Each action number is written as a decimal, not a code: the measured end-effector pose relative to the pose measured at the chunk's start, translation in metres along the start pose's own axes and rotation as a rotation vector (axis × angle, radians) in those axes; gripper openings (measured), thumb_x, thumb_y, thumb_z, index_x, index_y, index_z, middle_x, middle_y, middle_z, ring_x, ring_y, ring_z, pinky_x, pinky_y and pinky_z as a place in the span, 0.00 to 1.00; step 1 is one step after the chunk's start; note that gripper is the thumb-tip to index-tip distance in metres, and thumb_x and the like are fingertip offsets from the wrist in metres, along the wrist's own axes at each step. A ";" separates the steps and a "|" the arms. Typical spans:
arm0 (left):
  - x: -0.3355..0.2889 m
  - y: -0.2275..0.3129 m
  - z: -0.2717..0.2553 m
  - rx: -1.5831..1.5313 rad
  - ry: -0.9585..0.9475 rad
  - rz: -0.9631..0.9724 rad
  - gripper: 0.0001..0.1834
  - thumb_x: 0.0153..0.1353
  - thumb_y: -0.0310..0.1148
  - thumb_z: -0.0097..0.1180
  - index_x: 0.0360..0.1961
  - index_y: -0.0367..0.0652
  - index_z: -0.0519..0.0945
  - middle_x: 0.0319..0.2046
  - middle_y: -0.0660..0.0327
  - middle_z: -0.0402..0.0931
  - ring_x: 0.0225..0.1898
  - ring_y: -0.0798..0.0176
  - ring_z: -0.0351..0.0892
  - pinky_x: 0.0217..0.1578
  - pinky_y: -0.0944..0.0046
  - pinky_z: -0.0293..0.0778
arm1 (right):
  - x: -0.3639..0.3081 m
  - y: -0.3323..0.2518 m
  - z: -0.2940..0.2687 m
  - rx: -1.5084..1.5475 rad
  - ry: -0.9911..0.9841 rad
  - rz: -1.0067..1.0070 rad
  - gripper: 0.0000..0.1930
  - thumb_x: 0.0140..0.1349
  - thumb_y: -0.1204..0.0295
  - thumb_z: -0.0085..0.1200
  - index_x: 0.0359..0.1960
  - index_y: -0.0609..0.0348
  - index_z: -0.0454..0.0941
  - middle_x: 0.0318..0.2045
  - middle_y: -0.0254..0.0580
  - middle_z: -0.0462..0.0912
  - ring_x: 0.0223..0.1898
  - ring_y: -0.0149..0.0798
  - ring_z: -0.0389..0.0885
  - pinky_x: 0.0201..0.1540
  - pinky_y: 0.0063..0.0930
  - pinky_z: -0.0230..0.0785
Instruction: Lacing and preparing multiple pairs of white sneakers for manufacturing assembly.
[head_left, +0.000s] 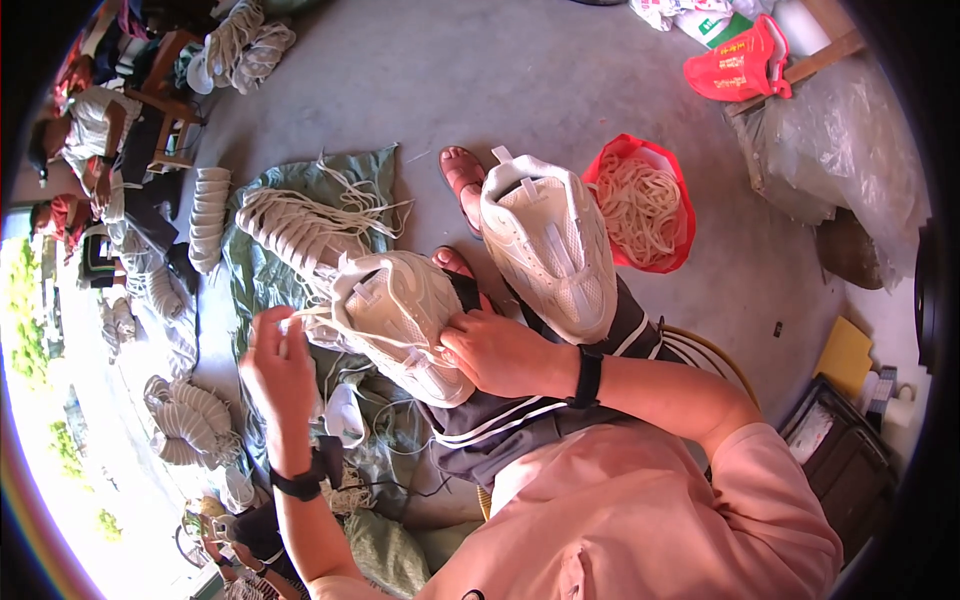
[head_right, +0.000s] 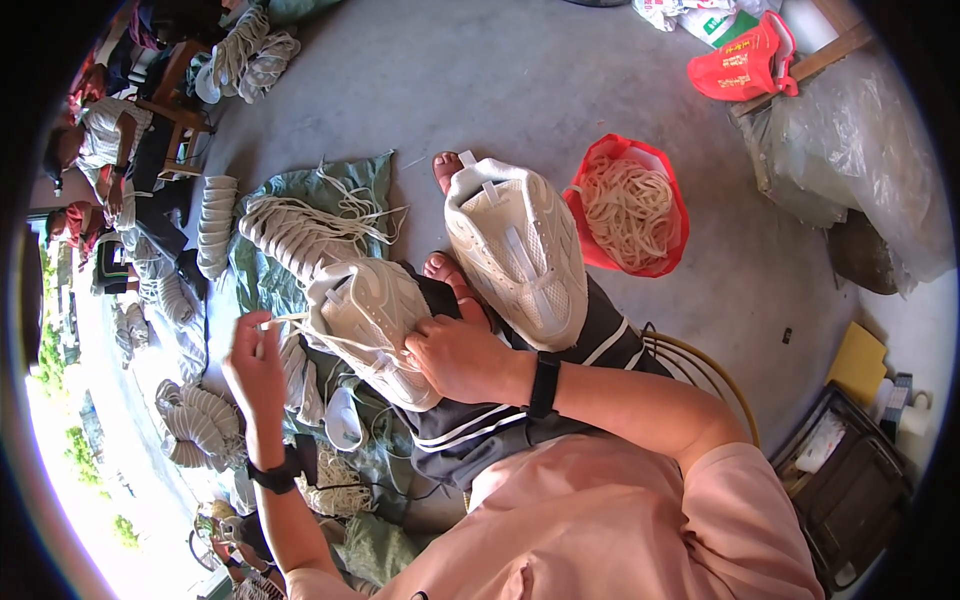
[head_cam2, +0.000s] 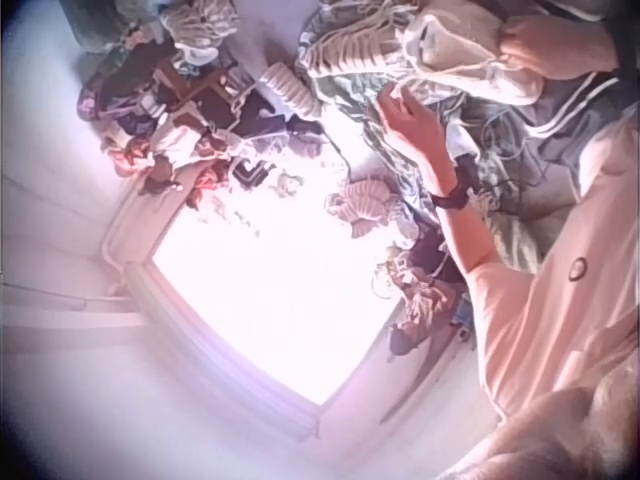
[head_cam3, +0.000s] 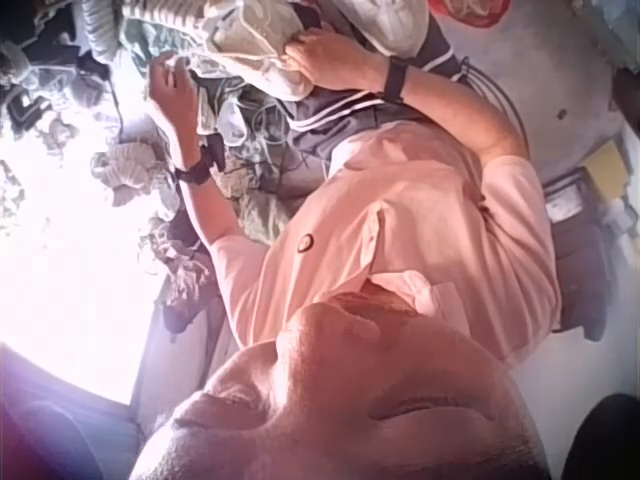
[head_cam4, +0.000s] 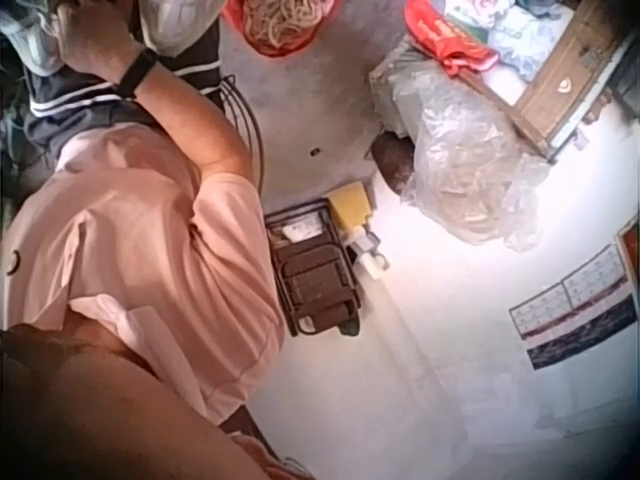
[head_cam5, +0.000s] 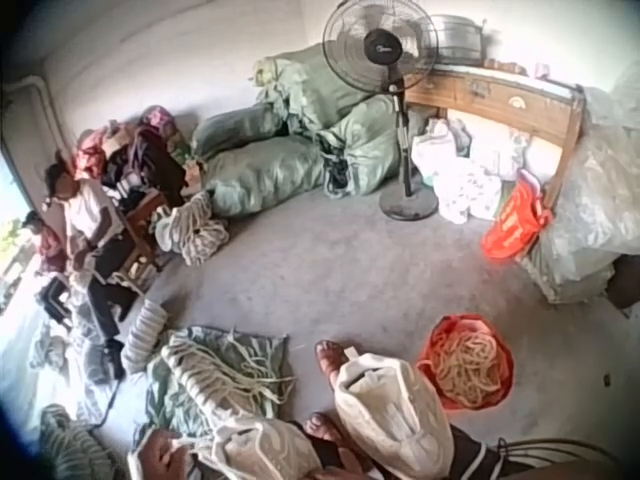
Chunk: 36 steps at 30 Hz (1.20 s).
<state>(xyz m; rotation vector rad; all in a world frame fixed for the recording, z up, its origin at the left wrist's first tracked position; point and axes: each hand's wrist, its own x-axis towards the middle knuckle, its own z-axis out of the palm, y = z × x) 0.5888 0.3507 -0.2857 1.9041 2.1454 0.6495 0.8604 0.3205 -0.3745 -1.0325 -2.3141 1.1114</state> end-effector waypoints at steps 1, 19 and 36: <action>-0.008 0.010 0.006 -0.005 -0.062 0.092 0.14 0.62 0.28 0.65 0.50 0.48 0.83 0.14 0.63 0.65 0.14 0.66 0.61 0.19 0.62 0.64 | 0.000 -0.001 -0.001 0.003 0.001 -0.001 0.10 0.66 0.73 0.51 0.46 0.65 0.76 0.41 0.53 0.80 0.45 0.53 0.80 0.53 0.42 0.72; -0.005 0.011 0.015 -0.051 -0.057 0.212 0.00 0.65 0.30 0.62 0.36 0.47 0.83 0.18 0.61 0.80 0.16 0.60 0.79 0.20 0.62 0.70 | 0.000 -0.001 -0.006 0.075 0.012 0.013 0.09 0.71 0.71 0.48 0.45 0.65 0.75 0.41 0.55 0.79 0.45 0.57 0.80 0.54 0.47 0.70; -0.043 0.049 0.037 -0.072 -0.461 0.192 0.11 0.62 0.35 0.67 0.44 0.47 0.82 0.24 0.57 0.83 0.20 0.56 0.83 0.24 0.59 0.77 | -0.003 -0.002 -0.009 0.307 0.153 0.148 0.11 0.71 0.69 0.52 0.36 0.68 0.77 0.32 0.58 0.82 0.37 0.61 0.83 0.41 0.49 0.75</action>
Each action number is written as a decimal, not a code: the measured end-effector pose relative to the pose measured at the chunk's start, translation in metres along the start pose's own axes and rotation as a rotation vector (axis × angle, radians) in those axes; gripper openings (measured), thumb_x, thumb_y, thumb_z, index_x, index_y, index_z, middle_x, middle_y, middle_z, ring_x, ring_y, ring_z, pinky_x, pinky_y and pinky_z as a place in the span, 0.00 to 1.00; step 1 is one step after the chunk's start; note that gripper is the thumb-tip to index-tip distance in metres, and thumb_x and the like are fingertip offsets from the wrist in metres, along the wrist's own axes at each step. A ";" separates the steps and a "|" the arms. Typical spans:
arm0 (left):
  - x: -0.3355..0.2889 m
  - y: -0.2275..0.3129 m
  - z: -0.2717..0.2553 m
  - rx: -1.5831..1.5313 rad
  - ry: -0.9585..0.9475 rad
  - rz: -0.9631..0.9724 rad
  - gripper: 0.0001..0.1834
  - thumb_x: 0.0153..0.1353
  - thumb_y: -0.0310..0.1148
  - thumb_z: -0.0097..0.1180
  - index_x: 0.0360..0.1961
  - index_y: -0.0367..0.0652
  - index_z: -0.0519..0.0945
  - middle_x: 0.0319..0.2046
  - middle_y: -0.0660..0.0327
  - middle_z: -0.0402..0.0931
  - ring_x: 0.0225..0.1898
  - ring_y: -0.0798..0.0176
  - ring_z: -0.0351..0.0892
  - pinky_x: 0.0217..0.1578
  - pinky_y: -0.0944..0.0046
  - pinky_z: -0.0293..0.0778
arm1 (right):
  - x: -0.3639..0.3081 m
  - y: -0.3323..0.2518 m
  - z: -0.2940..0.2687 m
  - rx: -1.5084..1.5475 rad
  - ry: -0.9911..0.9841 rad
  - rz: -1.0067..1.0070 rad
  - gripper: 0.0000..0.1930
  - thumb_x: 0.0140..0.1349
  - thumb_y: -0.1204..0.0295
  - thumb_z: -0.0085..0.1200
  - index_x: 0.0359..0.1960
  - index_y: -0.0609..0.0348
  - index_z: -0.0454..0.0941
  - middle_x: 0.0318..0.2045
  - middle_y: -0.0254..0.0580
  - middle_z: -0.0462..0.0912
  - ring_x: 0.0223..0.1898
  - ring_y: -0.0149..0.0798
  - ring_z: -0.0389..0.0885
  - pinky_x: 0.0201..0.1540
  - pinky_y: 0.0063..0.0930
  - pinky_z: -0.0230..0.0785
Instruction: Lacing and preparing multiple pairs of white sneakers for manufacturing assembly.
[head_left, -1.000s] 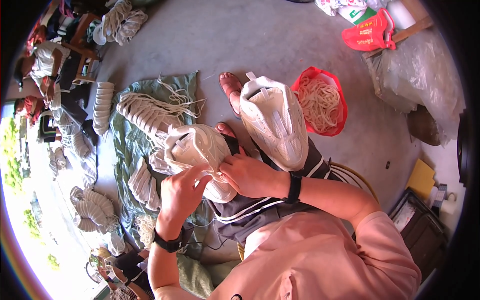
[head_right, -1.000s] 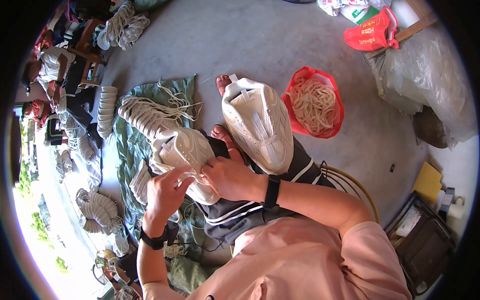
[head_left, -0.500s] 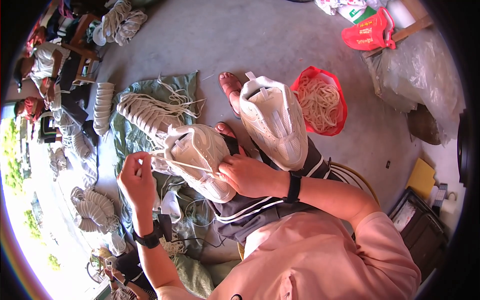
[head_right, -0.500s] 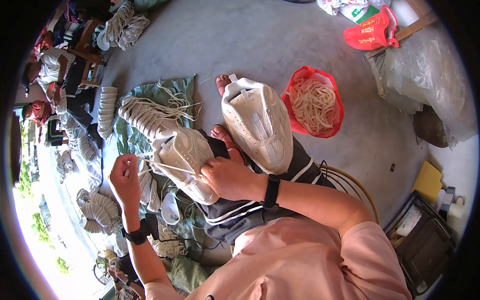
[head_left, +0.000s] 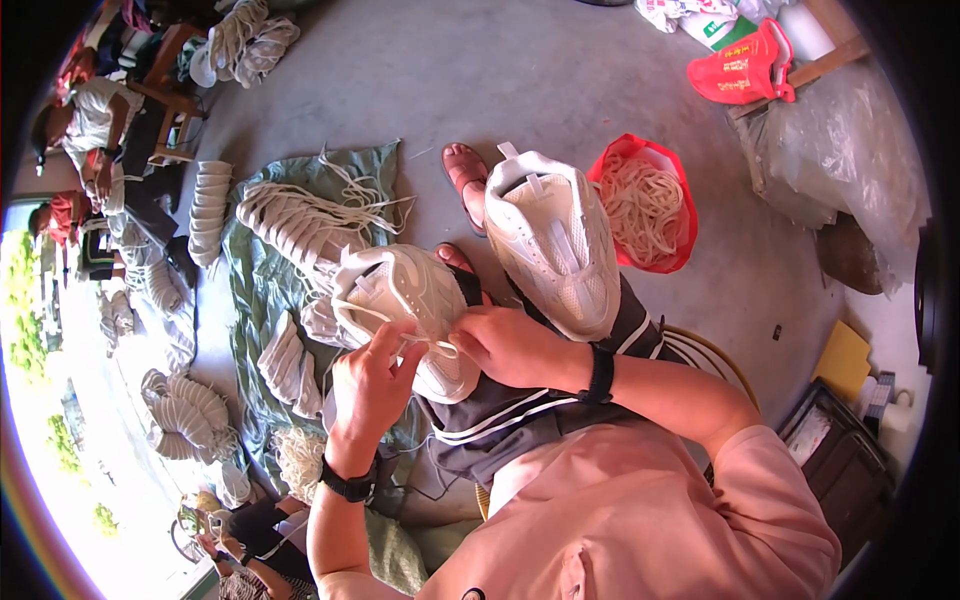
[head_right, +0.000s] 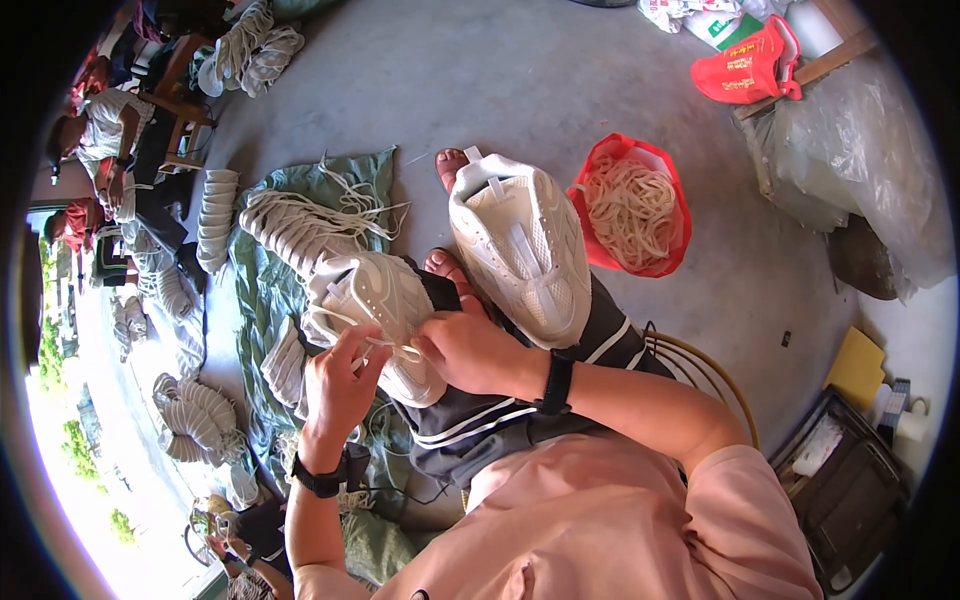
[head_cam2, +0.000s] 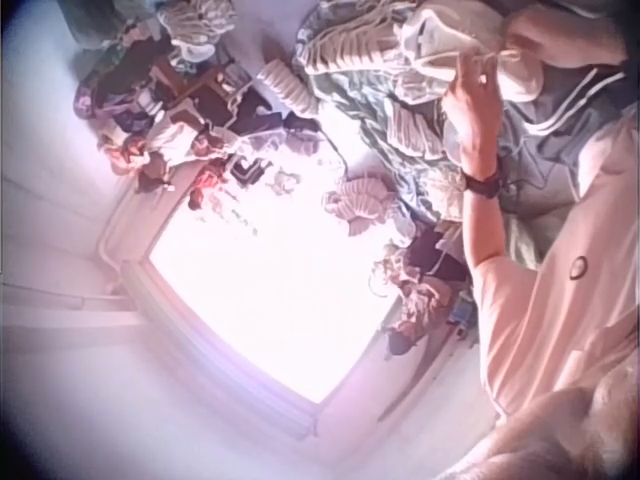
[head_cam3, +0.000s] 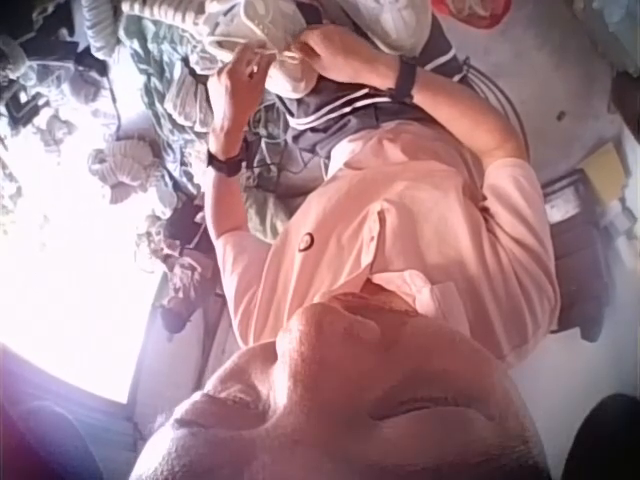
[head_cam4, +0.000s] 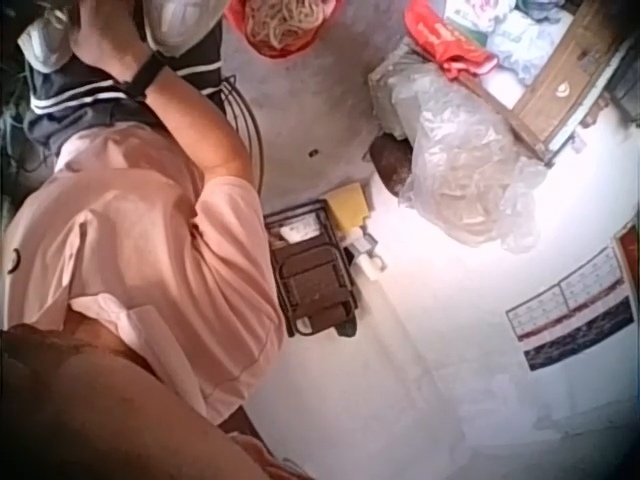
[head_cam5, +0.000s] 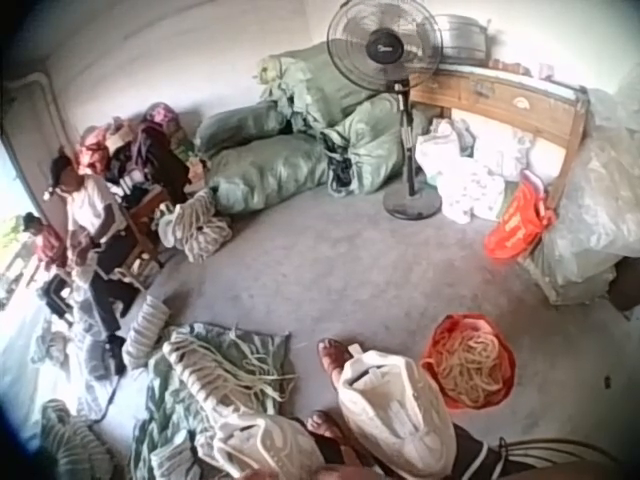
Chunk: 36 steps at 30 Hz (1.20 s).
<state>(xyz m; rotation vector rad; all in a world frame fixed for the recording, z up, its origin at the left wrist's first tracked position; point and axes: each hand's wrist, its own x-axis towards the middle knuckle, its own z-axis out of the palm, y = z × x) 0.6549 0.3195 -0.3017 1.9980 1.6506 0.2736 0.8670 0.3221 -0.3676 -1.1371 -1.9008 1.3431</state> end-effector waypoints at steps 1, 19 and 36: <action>-0.001 -0.002 0.001 -0.026 0.009 -0.002 0.11 0.62 0.35 0.67 0.44 0.47 0.81 0.24 0.57 0.83 0.21 0.55 0.83 0.25 0.59 0.77 | 0.000 -0.002 -0.001 0.000 -0.002 -0.001 0.11 0.71 0.69 0.52 0.36 0.68 0.77 0.32 0.58 0.82 0.37 0.61 0.83 0.41 0.49 0.75; -0.013 -0.027 0.002 -0.141 0.018 -0.016 0.14 0.61 0.31 0.64 0.48 0.47 0.77 0.25 0.58 0.83 0.26 0.51 0.85 0.27 0.56 0.77 | 0.008 -0.027 0.009 -0.029 -0.010 0.162 0.08 0.60 0.70 0.63 0.29 0.64 0.82 0.28 0.55 0.85 0.34 0.58 0.85 0.38 0.45 0.77; -0.011 -0.028 0.005 -0.184 0.011 0.011 0.12 0.62 0.29 0.64 0.46 0.45 0.77 0.29 0.56 0.86 0.31 0.52 0.88 0.31 0.58 0.80 | 0.014 -0.022 0.011 0.956 -0.134 0.565 0.07 0.71 0.73 0.54 0.41 0.66 0.79 0.22 0.32 0.79 0.20 0.22 0.72 0.22 0.20 0.63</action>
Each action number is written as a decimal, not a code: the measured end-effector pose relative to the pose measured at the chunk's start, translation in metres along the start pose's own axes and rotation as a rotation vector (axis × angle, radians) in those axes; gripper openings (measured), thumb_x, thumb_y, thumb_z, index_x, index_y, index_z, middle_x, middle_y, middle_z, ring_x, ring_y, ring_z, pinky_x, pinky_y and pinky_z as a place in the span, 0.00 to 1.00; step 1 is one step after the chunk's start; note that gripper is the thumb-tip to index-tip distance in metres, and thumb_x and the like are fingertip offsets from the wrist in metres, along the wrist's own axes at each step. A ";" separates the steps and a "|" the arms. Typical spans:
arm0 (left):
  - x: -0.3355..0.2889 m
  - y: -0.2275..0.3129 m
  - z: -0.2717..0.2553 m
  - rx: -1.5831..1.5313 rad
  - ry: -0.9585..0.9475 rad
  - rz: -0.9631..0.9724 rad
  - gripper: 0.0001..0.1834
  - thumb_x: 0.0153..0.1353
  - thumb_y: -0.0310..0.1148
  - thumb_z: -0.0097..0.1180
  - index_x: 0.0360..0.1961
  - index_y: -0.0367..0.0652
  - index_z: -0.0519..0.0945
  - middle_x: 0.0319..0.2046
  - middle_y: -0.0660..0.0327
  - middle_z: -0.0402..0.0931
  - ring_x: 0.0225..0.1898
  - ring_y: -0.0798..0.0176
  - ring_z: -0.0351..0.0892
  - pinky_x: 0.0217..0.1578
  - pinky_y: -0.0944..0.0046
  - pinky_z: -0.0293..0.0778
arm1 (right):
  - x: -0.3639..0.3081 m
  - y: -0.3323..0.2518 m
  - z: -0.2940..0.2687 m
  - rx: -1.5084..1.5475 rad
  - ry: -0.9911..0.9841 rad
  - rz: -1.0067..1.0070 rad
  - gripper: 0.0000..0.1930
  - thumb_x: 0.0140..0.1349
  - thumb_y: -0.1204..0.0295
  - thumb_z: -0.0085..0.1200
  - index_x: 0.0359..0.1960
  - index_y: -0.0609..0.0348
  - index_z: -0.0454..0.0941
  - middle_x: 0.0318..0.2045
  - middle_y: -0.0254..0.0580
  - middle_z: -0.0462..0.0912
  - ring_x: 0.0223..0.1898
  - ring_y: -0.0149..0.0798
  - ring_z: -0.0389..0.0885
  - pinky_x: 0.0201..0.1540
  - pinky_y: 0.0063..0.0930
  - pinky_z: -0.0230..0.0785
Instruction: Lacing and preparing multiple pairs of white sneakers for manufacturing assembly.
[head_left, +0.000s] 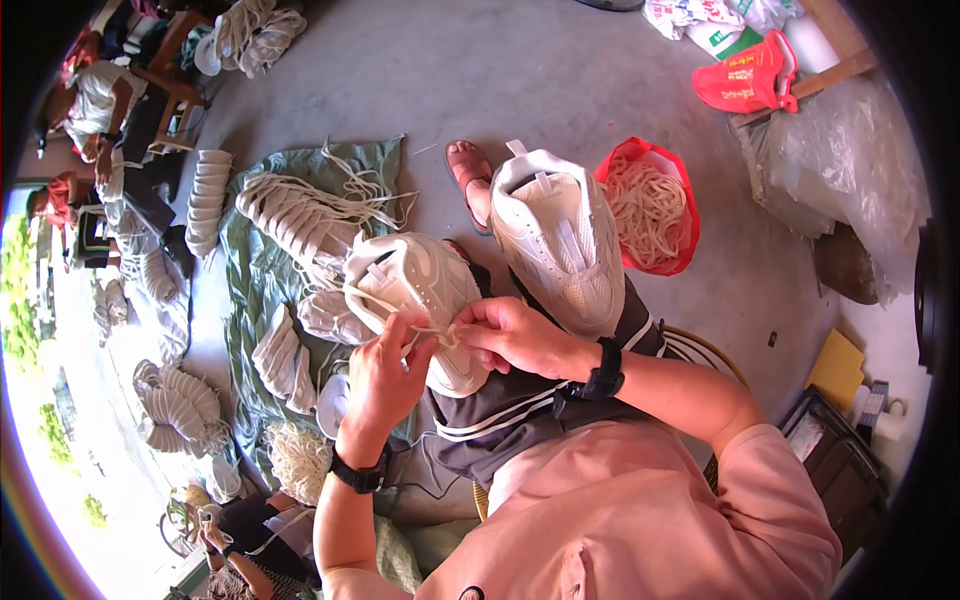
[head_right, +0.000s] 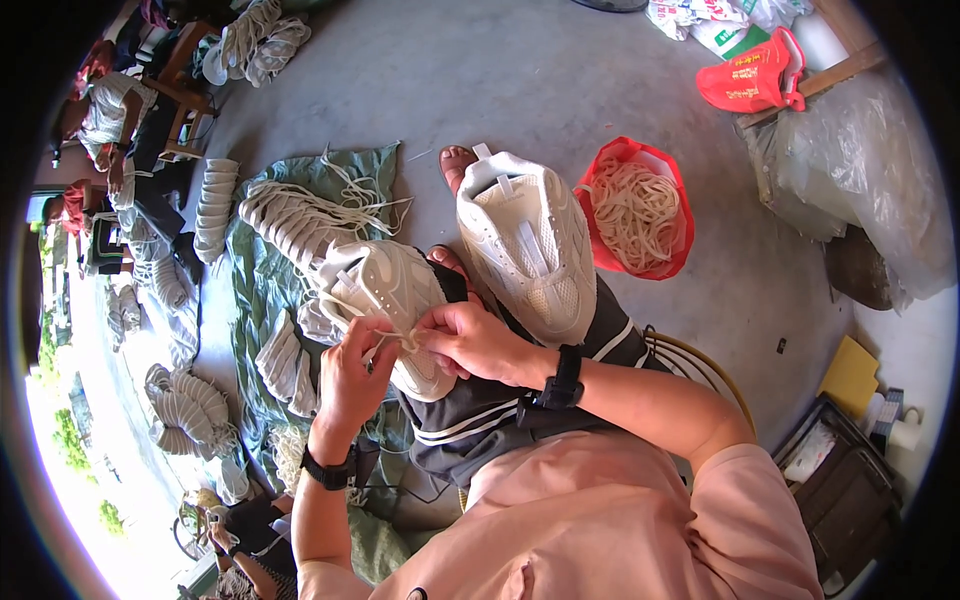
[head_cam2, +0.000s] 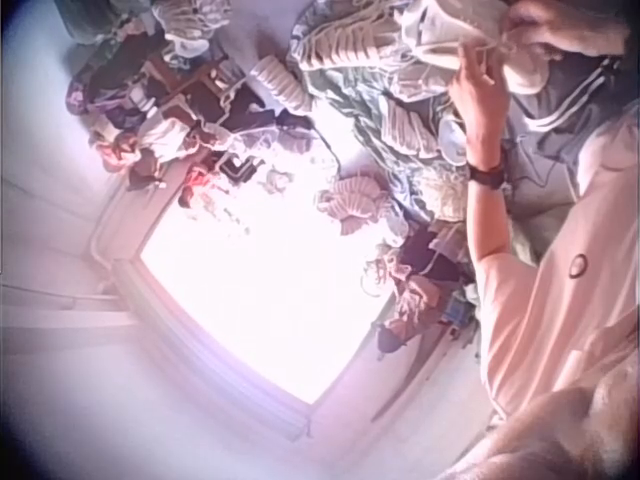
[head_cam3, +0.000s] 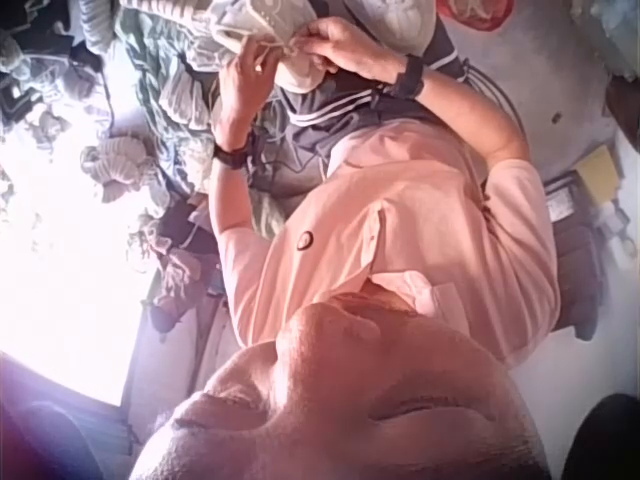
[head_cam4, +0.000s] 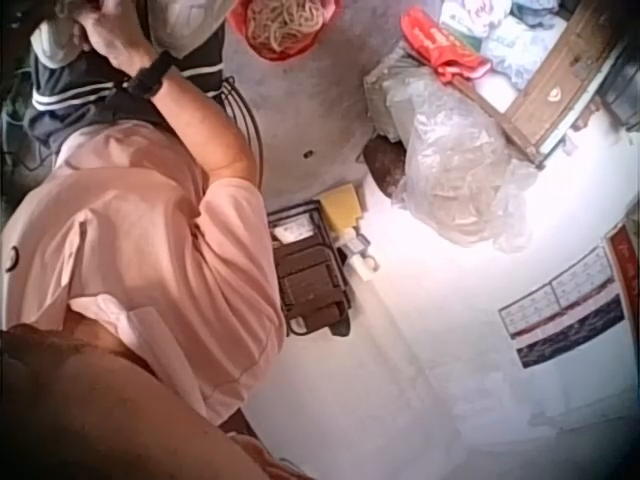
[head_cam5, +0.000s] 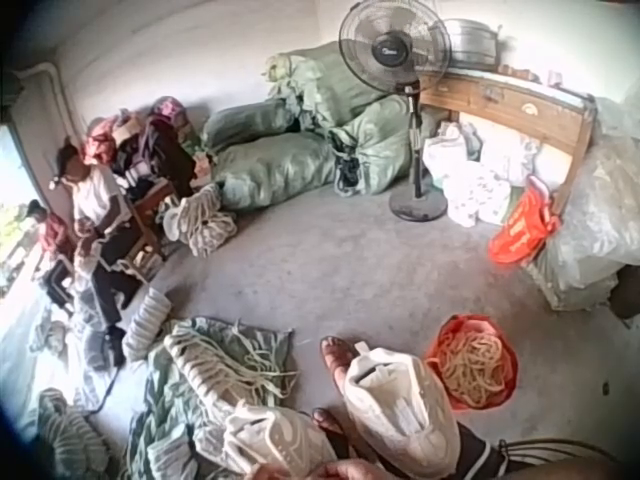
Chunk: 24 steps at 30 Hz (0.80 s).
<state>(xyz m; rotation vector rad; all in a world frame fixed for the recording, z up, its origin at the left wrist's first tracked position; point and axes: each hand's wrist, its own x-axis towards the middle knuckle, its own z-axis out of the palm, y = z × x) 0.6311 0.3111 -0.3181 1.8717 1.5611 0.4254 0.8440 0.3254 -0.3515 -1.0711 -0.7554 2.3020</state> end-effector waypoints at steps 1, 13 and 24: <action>0.000 0.000 0.001 -0.017 0.015 0.015 0.11 0.62 0.29 0.64 0.45 0.45 0.77 0.29 0.56 0.86 0.31 0.53 0.88 0.31 0.58 0.80 | -0.001 0.000 -0.001 -0.001 -0.001 0.001 0.07 0.71 0.73 0.54 0.41 0.66 0.79 0.22 0.32 0.79 0.20 0.22 0.72 0.22 0.20 0.63; 0.001 0.001 0.005 -0.009 0.014 0.006 0.11 0.62 0.28 0.64 0.44 0.42 0.78 0.28 0.56 0.85 0.28 0.59 0.87 0.30 0.63 0.78 | -0.011 0.005 0.004 -0.317 0.173 -0.235 0.03 0.65 0.79 0.57 0.37 0.67 0.80 0.27 0.35 0.83 0.30 0.28 0.82 0.35 0.23 0.75; 0.007 0.006 0.010 -0.010 0.000 -0.007 0.11 0.62 0.27 0.64 0.44 0.42 0.78 0.29 0.57 0.86 0.31 0.61 0.89 0.31 0.65 0.78 | -0.012 0.006 -0.003 -0.143 0.140 -0.316 0.16 0.66 0.79 0.60 0.53 0.61 0.72 0.40 0.33 0.82 0.37 0.22 0.78 0.37 0.19 0.72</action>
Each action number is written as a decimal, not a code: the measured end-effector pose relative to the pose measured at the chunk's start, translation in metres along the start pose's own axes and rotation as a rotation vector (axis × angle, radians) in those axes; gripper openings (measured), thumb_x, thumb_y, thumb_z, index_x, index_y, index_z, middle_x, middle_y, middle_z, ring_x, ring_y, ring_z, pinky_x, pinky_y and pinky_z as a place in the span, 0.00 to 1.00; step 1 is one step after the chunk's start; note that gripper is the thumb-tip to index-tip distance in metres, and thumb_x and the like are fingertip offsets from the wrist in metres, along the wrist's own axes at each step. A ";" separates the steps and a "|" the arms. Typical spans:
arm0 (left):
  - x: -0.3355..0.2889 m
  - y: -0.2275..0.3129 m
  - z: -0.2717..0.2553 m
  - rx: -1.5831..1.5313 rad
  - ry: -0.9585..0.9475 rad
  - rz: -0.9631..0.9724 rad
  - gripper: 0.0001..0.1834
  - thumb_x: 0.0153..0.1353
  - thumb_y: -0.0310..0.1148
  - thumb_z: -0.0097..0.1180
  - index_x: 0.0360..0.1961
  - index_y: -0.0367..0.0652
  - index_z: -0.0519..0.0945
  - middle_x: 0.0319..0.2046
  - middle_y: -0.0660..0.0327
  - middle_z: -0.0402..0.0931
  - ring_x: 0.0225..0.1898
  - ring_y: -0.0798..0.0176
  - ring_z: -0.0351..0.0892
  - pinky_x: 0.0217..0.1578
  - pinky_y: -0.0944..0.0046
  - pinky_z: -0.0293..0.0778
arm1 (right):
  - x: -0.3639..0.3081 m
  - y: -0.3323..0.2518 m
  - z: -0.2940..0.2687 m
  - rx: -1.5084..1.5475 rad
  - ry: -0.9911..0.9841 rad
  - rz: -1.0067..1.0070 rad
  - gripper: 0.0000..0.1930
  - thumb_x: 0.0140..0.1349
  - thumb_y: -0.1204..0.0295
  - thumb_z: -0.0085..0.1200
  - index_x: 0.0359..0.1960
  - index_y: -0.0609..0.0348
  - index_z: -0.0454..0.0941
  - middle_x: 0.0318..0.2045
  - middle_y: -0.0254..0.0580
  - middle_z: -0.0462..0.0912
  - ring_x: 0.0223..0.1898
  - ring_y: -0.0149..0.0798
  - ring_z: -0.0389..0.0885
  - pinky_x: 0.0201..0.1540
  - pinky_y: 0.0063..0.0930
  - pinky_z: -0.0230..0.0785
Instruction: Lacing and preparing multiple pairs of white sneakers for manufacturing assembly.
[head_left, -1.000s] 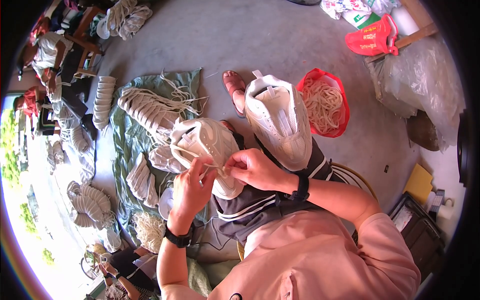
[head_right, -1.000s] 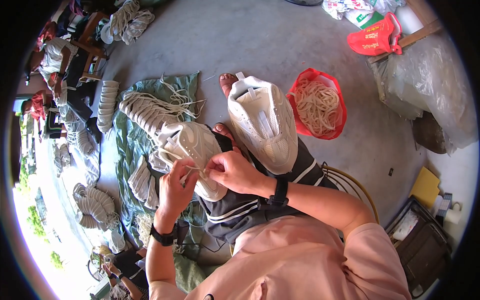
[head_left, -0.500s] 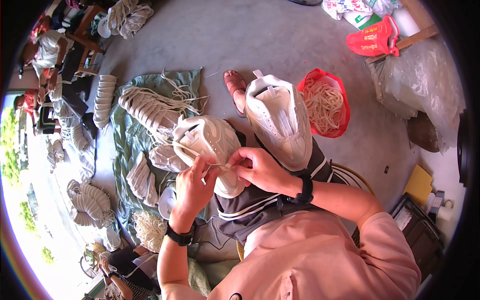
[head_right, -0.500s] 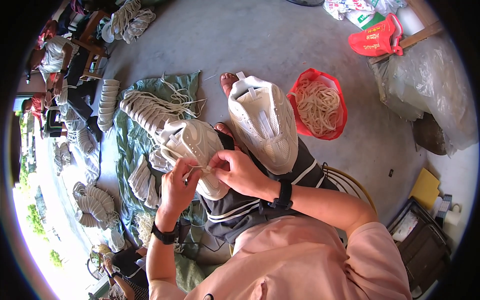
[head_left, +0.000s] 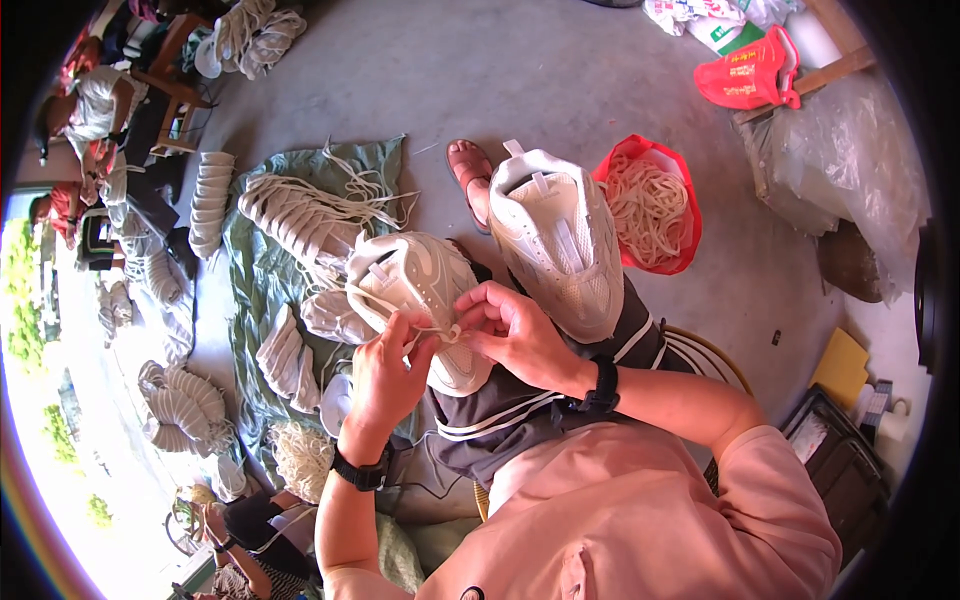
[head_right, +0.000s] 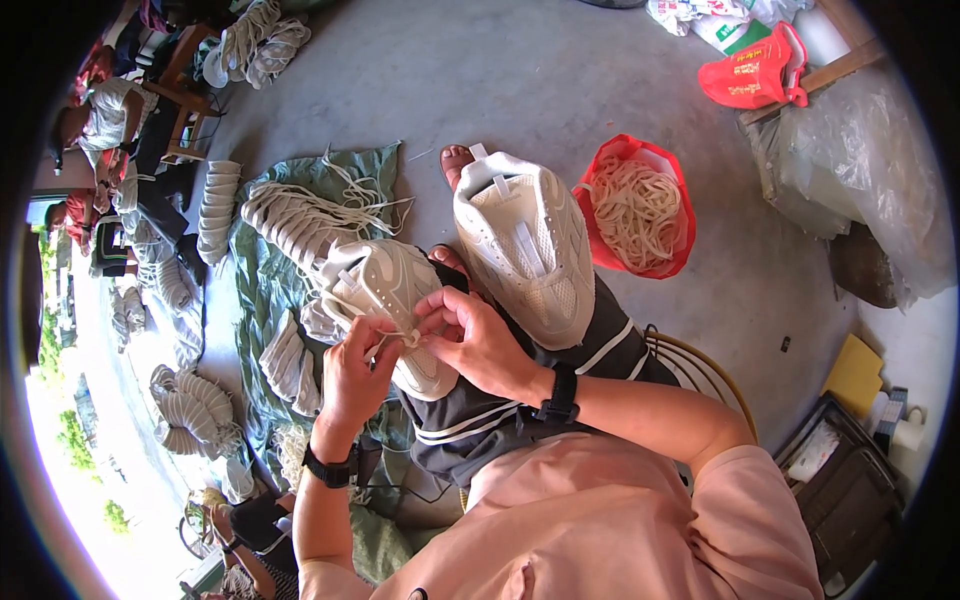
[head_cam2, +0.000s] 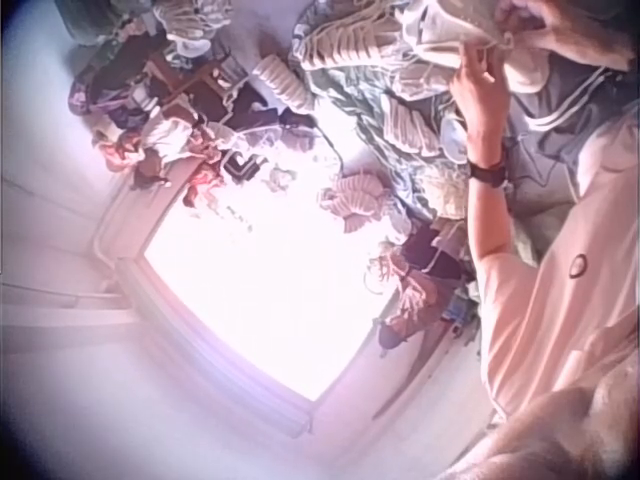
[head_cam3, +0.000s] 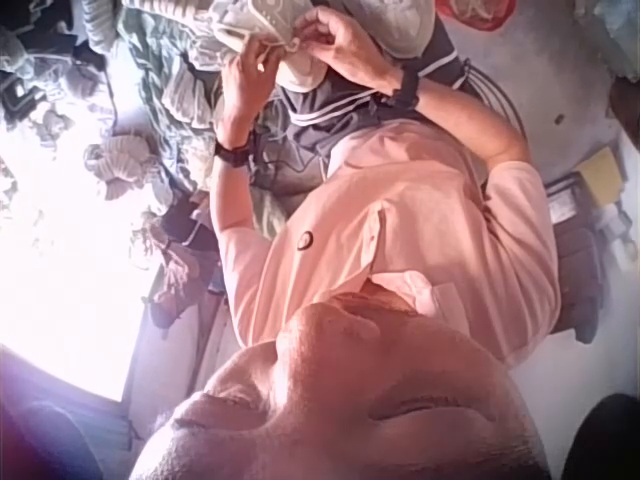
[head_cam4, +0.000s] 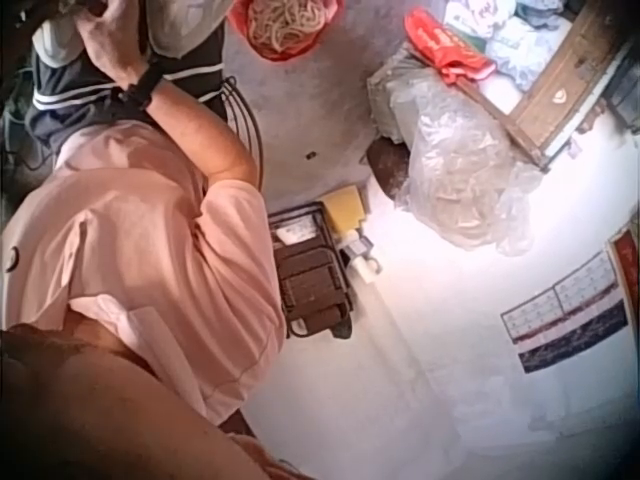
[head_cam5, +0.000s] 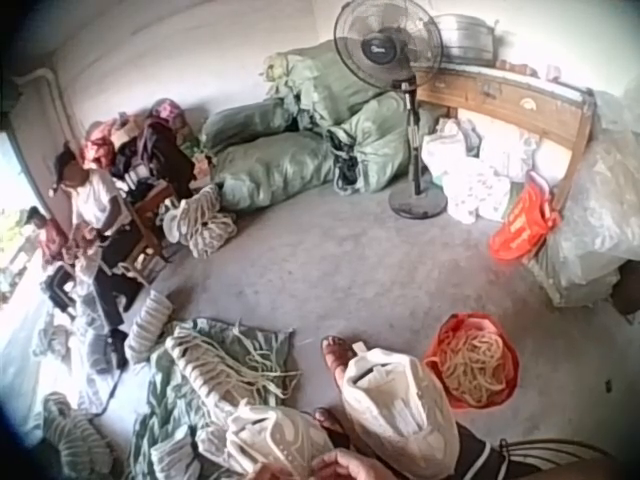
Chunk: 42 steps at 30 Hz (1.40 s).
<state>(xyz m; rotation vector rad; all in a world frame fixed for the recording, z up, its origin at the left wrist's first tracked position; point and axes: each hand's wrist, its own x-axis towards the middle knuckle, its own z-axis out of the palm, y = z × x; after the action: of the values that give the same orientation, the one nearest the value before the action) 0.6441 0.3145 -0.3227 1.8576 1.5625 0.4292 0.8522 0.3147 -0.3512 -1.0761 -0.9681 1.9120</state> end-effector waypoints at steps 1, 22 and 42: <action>0.001 0.000 0.001 0.001 0.001 0.003 0.11 0.62 0.26 0.64 0.44 0.41 0.78 0.29 0.57 0.86 0.31 0.61 0.89 0.32 0.65 0.78 | 0.000 -0.001 -0.002 0.002 0.000 0.000 0.16 0.66 0.79 0.60 0.53 0.61 0.72 0.40 0.33 0.82 0.37 0.22 0.78 0.37 0.19 0.72; 0.030 0.018 0.017 -0.085 -0.039 0.003 0.07 0.65 0.24 0.59 0.43 0.40 0.77 0.27 0.58 0.84 0.27 0.66 0.84 0.31 0.67 0.75 | 0.011 0.009 -0.029 -0.786 0.142 -0.557 0.45 0.55 0.75 0.64 0.74 0.65 0.53 0.74 0.67 0.49 0.74 0.69 0.50 0.74 0.56 0.45; 0.024 0.011 -0.005 0.033 -0.052 0.005 0.03 0.67 0.27 0.57 0.40 0.42 0.78 0.27 0.53 0.83 0.30 0.47 0.86 0.30 0.57 0.78 | 0.037 0.031 -0.006 -0.853 0.121 -0.549 0.49 0.65 0.63 0.60 0.75 0.75 0.38 0.75 0.74 0.42 0.76 0.72 0.42 0.77 0.56 0.39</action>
<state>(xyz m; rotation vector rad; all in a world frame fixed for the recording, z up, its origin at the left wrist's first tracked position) 0.6546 0.3377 -0.3158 1.8838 1.5388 0.3561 0.8359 0.3336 -0.3928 -1.1773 -1.8538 0.9647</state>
